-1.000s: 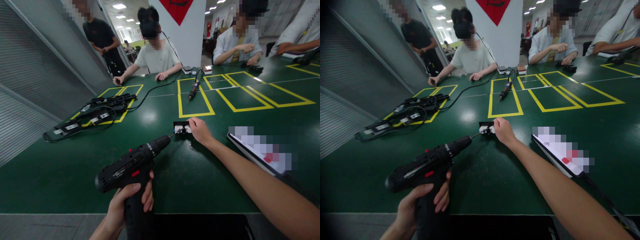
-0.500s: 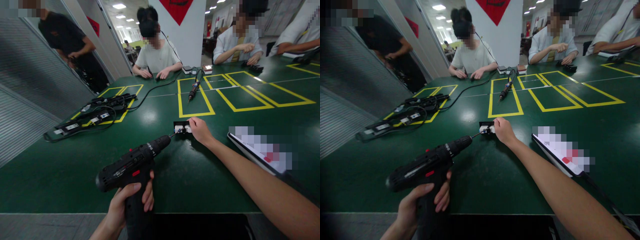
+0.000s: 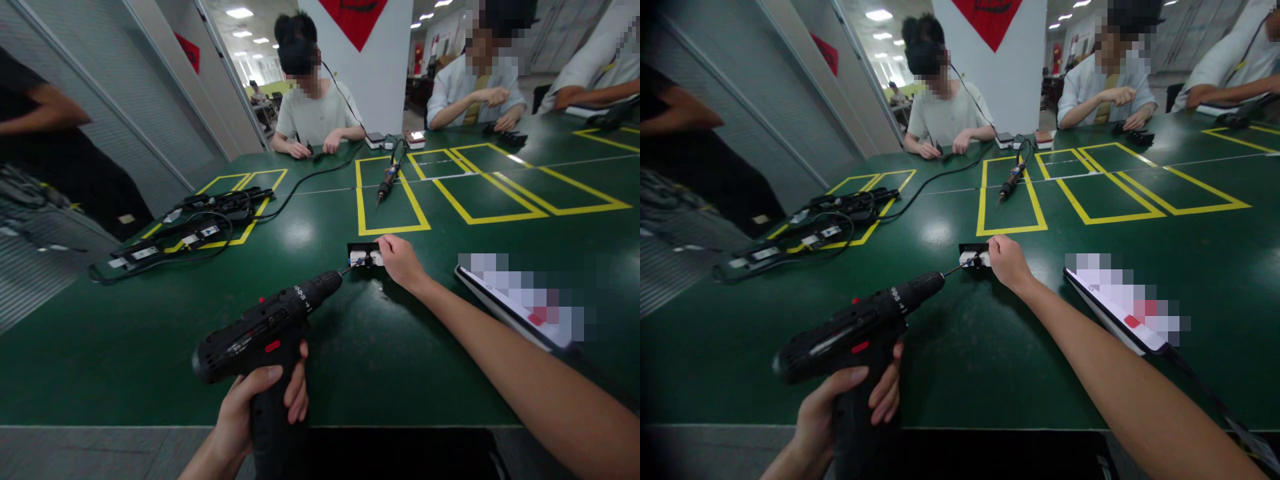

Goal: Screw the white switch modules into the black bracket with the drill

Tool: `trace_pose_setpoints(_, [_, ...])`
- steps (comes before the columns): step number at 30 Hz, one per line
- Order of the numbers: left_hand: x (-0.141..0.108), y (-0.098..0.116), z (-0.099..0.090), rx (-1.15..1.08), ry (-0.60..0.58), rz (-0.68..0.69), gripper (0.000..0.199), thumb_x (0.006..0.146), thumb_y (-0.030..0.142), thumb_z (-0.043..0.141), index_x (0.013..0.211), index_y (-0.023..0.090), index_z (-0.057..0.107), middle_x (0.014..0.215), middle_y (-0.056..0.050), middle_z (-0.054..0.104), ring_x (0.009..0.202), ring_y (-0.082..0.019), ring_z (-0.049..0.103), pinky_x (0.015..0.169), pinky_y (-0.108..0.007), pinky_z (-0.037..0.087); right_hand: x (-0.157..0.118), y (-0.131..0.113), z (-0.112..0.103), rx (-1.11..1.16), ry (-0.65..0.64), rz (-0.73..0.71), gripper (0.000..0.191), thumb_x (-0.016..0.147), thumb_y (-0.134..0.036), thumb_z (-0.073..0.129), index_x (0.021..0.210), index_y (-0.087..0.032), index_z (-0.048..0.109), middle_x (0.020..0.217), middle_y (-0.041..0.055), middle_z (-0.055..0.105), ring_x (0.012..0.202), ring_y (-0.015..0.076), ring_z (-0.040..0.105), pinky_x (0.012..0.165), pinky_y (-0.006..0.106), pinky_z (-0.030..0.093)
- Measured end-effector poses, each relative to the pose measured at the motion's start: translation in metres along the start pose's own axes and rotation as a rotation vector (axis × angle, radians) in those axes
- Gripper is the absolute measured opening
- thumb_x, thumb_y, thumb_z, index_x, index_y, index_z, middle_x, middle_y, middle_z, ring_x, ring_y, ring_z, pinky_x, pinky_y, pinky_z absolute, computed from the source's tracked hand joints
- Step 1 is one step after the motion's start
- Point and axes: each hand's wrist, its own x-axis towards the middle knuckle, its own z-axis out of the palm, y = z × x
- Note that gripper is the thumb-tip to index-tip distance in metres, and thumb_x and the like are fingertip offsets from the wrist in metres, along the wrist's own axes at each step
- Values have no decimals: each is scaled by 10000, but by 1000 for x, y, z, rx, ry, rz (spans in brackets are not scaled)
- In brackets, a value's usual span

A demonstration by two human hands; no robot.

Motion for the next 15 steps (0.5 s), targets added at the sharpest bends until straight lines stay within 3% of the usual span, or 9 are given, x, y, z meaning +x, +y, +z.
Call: trace_pose_setpoints(15, [0, -1, -1, 14, 14, -2, 305, 805, 291, 421, 1034, 107, 504, 570, -8, 486, 463, -146, 492, 514, -327, 431, 0, 1, 1, -7, 1, -6, 342, 902, -249, 311, 853, -144, 634, 831, 82, 647, 758, 179, 561, 694, 269, 376])
